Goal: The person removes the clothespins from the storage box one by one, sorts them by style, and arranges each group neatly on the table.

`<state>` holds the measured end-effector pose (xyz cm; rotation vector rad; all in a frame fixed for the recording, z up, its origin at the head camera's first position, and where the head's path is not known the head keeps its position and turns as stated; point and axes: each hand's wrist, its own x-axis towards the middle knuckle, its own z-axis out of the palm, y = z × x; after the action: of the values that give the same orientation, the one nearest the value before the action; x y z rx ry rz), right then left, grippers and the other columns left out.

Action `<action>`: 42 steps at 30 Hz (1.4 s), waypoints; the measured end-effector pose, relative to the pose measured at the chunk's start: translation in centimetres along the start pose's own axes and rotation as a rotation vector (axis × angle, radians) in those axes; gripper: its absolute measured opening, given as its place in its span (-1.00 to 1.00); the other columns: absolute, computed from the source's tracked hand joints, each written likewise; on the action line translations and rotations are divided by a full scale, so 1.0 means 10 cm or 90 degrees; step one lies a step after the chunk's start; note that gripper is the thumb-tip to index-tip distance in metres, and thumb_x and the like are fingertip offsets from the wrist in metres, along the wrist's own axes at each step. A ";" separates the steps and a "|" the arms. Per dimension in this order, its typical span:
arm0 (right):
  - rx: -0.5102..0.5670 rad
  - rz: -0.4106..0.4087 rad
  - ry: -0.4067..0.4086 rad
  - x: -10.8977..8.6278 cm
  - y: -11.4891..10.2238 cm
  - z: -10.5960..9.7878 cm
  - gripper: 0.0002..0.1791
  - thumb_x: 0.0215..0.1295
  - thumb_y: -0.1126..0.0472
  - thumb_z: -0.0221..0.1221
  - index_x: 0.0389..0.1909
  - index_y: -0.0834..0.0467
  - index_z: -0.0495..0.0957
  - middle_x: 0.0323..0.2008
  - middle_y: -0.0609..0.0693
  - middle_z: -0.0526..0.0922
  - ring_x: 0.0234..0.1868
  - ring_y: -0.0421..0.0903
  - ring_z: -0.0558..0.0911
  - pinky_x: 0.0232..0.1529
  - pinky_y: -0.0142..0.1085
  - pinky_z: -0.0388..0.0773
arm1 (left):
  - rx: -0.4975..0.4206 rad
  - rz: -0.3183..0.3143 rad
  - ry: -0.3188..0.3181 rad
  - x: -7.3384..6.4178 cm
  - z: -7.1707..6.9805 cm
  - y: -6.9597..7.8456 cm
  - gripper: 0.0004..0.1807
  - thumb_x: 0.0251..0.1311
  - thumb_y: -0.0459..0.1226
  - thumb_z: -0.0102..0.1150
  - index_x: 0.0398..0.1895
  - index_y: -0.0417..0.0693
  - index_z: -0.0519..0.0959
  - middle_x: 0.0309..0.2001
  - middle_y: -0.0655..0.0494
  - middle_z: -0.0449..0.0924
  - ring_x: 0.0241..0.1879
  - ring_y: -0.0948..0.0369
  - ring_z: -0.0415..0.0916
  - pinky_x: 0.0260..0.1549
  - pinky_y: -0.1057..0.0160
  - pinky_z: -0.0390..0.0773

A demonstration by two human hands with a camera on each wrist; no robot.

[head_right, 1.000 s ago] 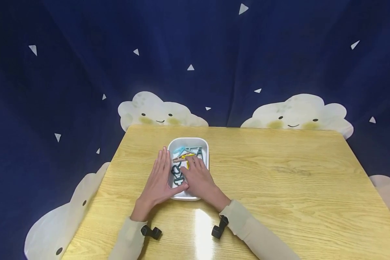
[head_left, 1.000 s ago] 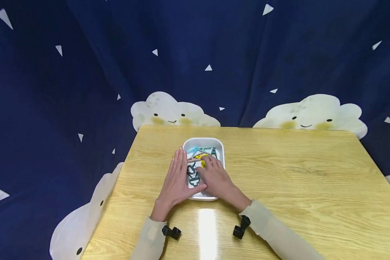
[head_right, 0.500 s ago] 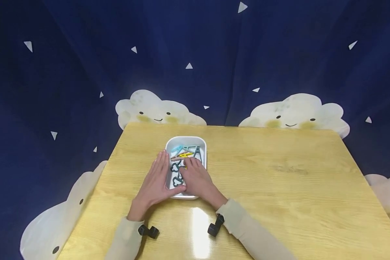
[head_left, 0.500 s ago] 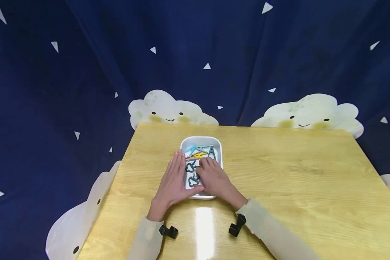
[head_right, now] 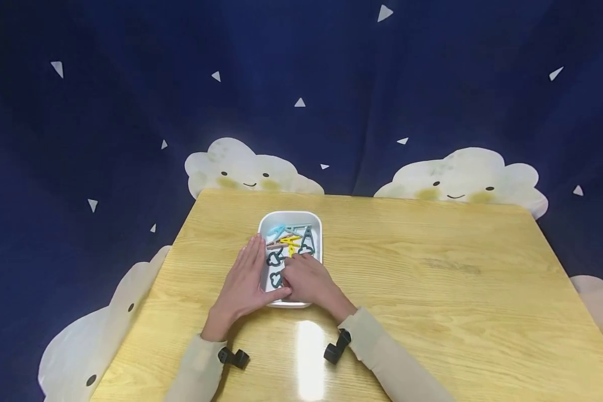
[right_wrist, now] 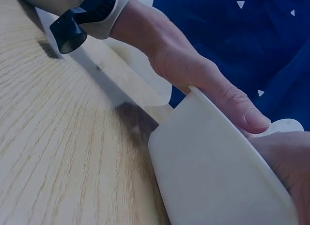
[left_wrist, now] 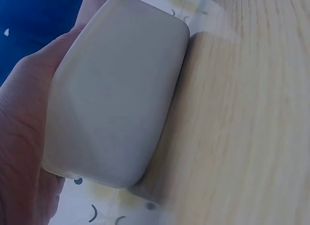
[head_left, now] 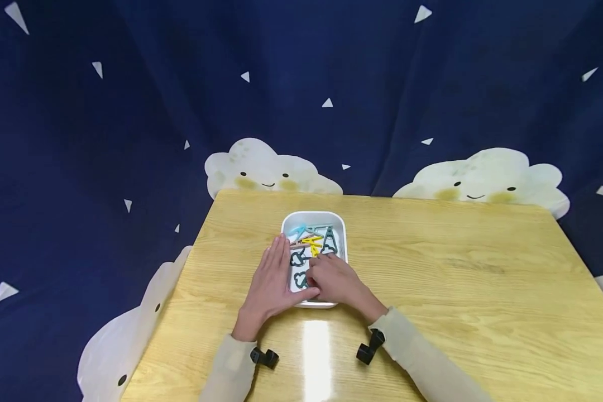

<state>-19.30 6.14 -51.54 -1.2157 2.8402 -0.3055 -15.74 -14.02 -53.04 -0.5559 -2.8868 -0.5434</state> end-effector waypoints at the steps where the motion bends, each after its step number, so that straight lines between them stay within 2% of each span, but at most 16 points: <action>1: 0.005 -0.003 0.003 -0.01 0.01 0.00 -0.74 0.06 -0.03 0.49 -0.62 -0.16 0.59 -0.49 -0.28 0.49 -0.38 -0.20 0.47 -0.24 -0.26 0.44 | 0.001 0.002 -0.001 0.01 0.00 0.00 0.50 0.04 0.68 -0.12 0.68 -0.30 -0.22 0.70 -0.20 -0.29 0.69 0.00 -0.33 0.63 0.05 -0.18; 4: 0.029 -0.019 0.017 -0.02 0.03 0.00 -0.81 0.08 0.02 0.47 -0.59 -0.17 0.64 -0.59 -0.35 0.48 -0.49 -0.28 0.45 -0.36 -0.32 0.41 | 0.005 0.003 -0.007 0.02 0.01 0.01 0.51 0.03 0.69 -0.16 0.67 -0.30 -0.23 0.69 -0.21 -0.29 0.69 0.01 -0.35 0.63 0.07 -0.20; 7: 0.050 -0.021 0.041 -0.03 0.04 0.00 -0.89 0.08 0.03 0.46 -0.45 -0.11 0.71 -0.59 -0.32 0.52 -0.50 -0.28 0.47 -0.39 -0.32 0.43 | 0.009 0.004 -0.006 0.03 0.00 0.01 0.52 0.03 0.70 -0.18 0.67 -0.32 -0.22 0.69 -0.23 -0.27 0.68 -0.03 -0.30 0.63 0.06 -0.17; 8: 0.053 -0.018 0.051 -0.03 0.04 0.00 -0.84 0.07 0.00 0.47 -0.36 -0.08 0.73 -0.54 -0.29 0.56 -0.46 -0.26 0.51 -0.35 -0.30 0.48 | 0.012 0.005 -0.004 0.03 0.00 0.01 0.52 0.03 0.70 -0.18 0.67 -0.33 -0.21 0.69 -0.24 -0.26 0.68 -0.05 -0.27 0.63 0.05 -0.16; 11: 0.050 0.005 0.066 -0.03 0.03 0.01 -0.52 0.08 -0.15 0.48 -0.04 0.02 0.71 -0.30 -0.14 0.71 -0.25 -0.14 0.61 -0.13 -0.20 0.59 | 0.020 0.001 -0.006 0.02 -0.01 0.00 0.52 0.03 0.70 -0.20 0.67 -0.33 -0.22 0.69 -0.23 -0.26 0.68 -0.05 -0.26 0.63 0.05 -0.15; 13: 0.038 0.024 0.060 -0.03 0.02 0.01 -0.32 0.07 -0.24 0.47 0.13 0.08 0.66 -0.11 -0.04 0.73 -0.11 -0.06 0.61 0.01 -0.13 0.59 | 0.024 -0.004 -0.009 0.02 -0.01 0.00 0.52 0.03 0.70 -0.20 0.67 -0.31 -0.23 0.69 -0.21 -0.27 0.69 -0.01 -0.30 0.63 0.07 -0.16; 15: 0.021 0.043 0.043 -0.03 0.01 0.01 -0.22 0.07 -0.30 0.46 0.22 0.10 0.63 0.02 0.03 0.72 -0.02 0.00 0.59 0.10 -0.08 0.58 | 0.024 -0.007 -0.012 0.02 0.00 0.00 0.51 0.03 0.70 -0.19 0.68 -0.29 -0.24 0.70 -0.20 -0.28 0.69 0.02 -0.33 0.63 0.07 -0.17; 19: -0.014 0.069 0.013 -0.01 -0.01 0.03 -0.18 0.05 -0.31 0.46 0.25 0.10 0.60 0.07 0.07 0.68 0.02 0.03 0.56 0.15 -0.06 0.56 | 0.017 -0.008 -0.012 0.02 0.01 -0.01 0.50 0.03 0.68 -0.11 0.68 -0.28 -0.25 0.70 -0.18 -0.29 0.69 0.02 -0.32 0.63 0.07 -0.17; 26: -0.077 0.077 0.000 0.09 0.00 0.06 -0.21 0.14 -0.33 0.40 0.25 0.10 0.59 0.06 0.09 0.66 0.00 0.06 0.55 0.10 -0.04 0.58 | 0.006 -0.011 -0.024 0.08 -0.01 -0.08 0.49 0.04 0.66 -0.09 0.68 -0.26 -0.26 0.70 -0.06 -0.45 0.69 0.04 -0.38 0.63 0.11 -0.25; 33: -0.105 0.106 -0.028 0.18 -0.01 0.03 -0.28 0.36 -0.35 0.21 0.27 0.12 0.58 0.09 0.13 0.64 0.06 0.10 0.56 0.17 -0.01 0.57 | 0.009 0.009 -0.020 0.17 -0.02 -0.14 0.48 0.06 0.67 -0.12 0.68 -0.29 -0.22 0.69 -0.11 -0.39 0.69 -0.02 -0.31 0.64 0.04 -0.20; 42: -0.137 0.107 -0.031 0.24 -0.05 0.04 -0.23 0.40 -0.41 0.11 0.22 0.19 0.59 0.08 0.14 0.64 0.11 0.09 0.56 0.13 -0.01 0.59 | -0.009 0.007 -0.003 0.15 -0.02 -0.14 0.49 0.04 0.66 -0.07 0.68 -0.30 -0.20 0.70 -0.15 -0.33 0.68 -0.04 -0.28 0.63 0.01 -0.16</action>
<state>-20.50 3.99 -51.75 -0.9880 2.9676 0.0355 -17.59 -14.81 -52.94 -0.5755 -2.8846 -0.5624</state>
